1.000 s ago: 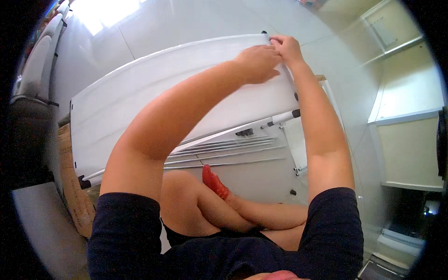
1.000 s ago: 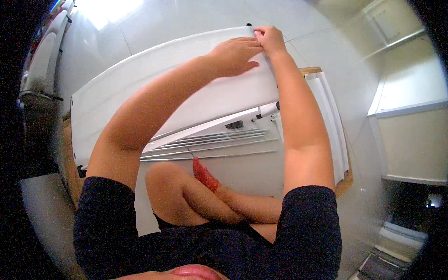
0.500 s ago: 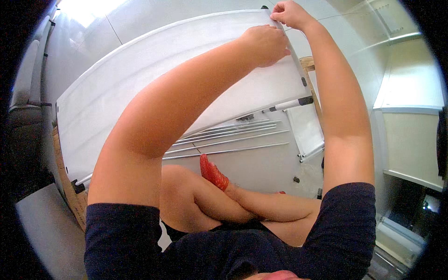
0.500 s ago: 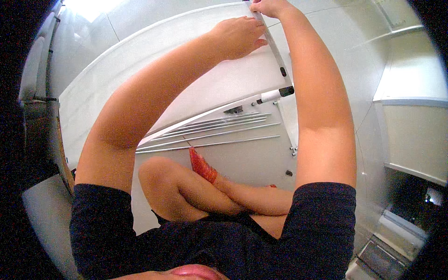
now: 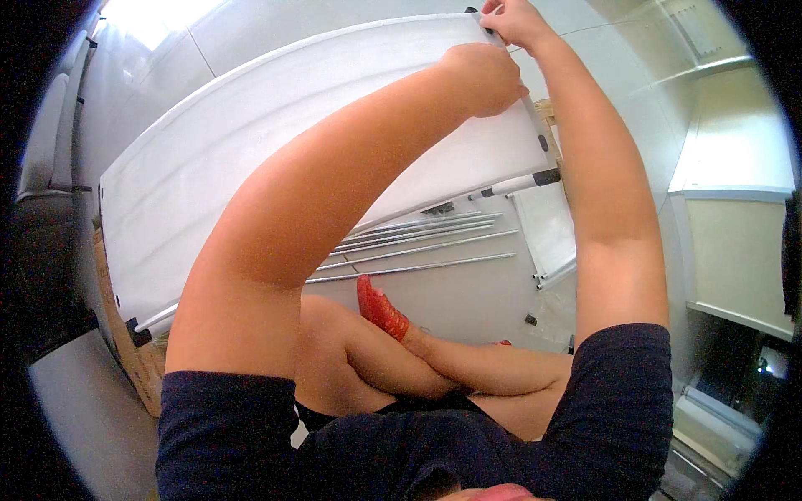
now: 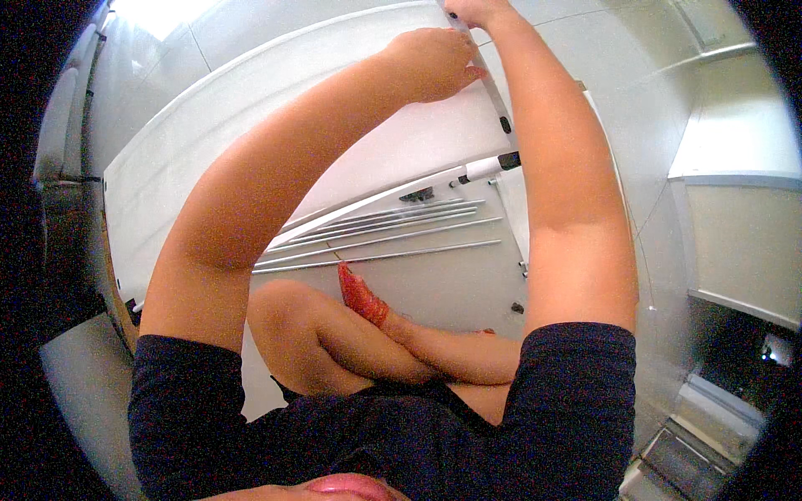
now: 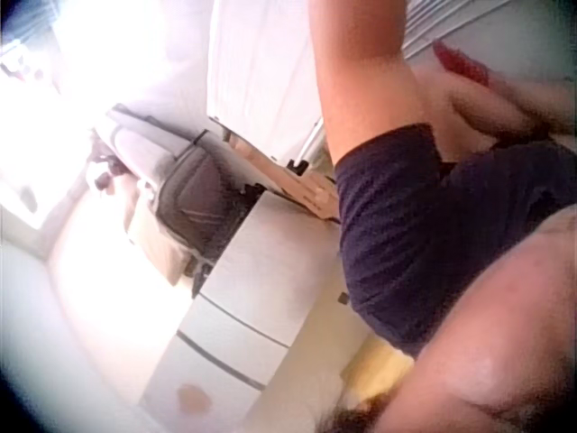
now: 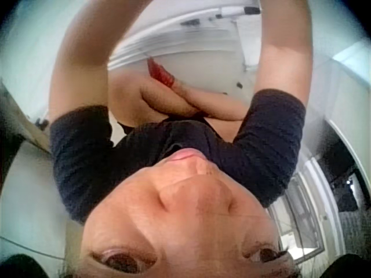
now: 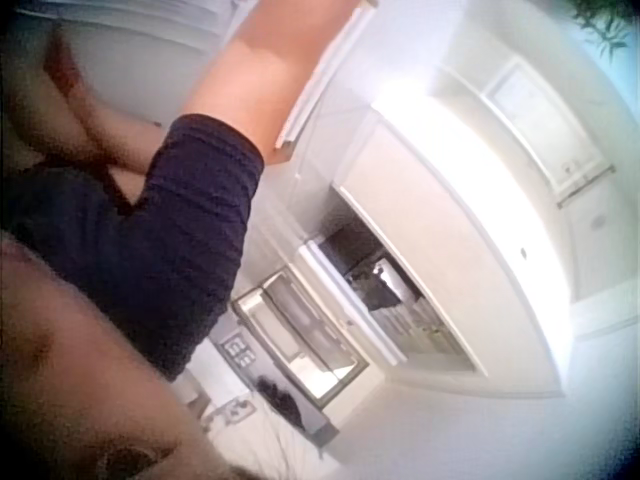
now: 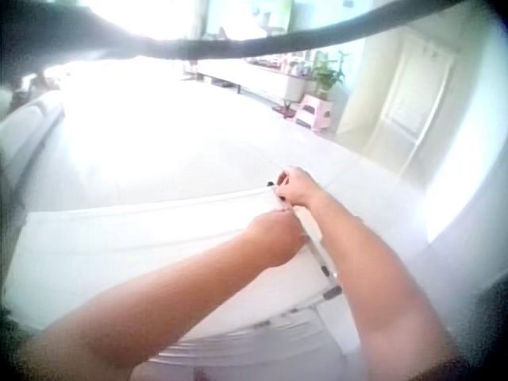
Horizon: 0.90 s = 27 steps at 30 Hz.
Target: The person assembles a storage shelf by hand while sitting cross-legged on the floor. They press white plastic panels into black corner frames and slide metal support rods into the frames.
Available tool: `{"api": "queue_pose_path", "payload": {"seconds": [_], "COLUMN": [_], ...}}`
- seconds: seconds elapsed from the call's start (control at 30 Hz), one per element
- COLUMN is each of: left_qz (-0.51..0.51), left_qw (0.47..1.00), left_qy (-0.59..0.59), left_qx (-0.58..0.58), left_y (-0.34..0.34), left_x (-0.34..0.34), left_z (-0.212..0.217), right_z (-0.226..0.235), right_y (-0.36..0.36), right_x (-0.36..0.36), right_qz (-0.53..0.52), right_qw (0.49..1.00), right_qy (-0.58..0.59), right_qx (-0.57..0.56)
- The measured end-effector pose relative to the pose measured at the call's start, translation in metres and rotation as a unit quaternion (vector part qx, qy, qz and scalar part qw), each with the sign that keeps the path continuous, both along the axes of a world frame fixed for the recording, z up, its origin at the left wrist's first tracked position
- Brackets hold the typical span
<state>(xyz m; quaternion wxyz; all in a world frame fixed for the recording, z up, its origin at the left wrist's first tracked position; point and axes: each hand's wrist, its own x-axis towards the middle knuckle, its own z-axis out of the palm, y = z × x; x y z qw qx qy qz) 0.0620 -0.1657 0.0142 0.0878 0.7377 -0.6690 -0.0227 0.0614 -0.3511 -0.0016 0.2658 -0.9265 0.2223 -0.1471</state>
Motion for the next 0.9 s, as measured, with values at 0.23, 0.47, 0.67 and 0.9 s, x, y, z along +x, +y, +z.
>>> {"api": "queue_pose_path", "payload": {"seconds": [0.23,0.47,0.67,0.9], "left_qz": [0.063,0.036,0.107,0.108], "left_qw": [0.99,0.97,0.963,0.979], "left_qy": [0.084,0.1,0.186,0.159], "left_qx": [-0.088,-0.217,-0.164,-0.069], "left_y": [-0.033,-0.064,-0.086,-0.112], "left_x": [0.047,0.113,0.115,0.136], "left_z": [-0.015,-0.035,-0.043,-0.047], "right_z": [-0.024,-0.032,-0.028,-0.025], "right_y": [-0.004,0.03,0.037,0.046], "right_x": [-0.023,-0.007,-0.015,-0.018], "right_qz": [-0.133,-0.205,-0.202,-0.207], "right_qw": [0.938,0.893,0.944,0.924], "right_qy": [-0.105,-0.206,-0.16,-0.193], "right_qx": [0.303,0.345,0.204,0.258]}}
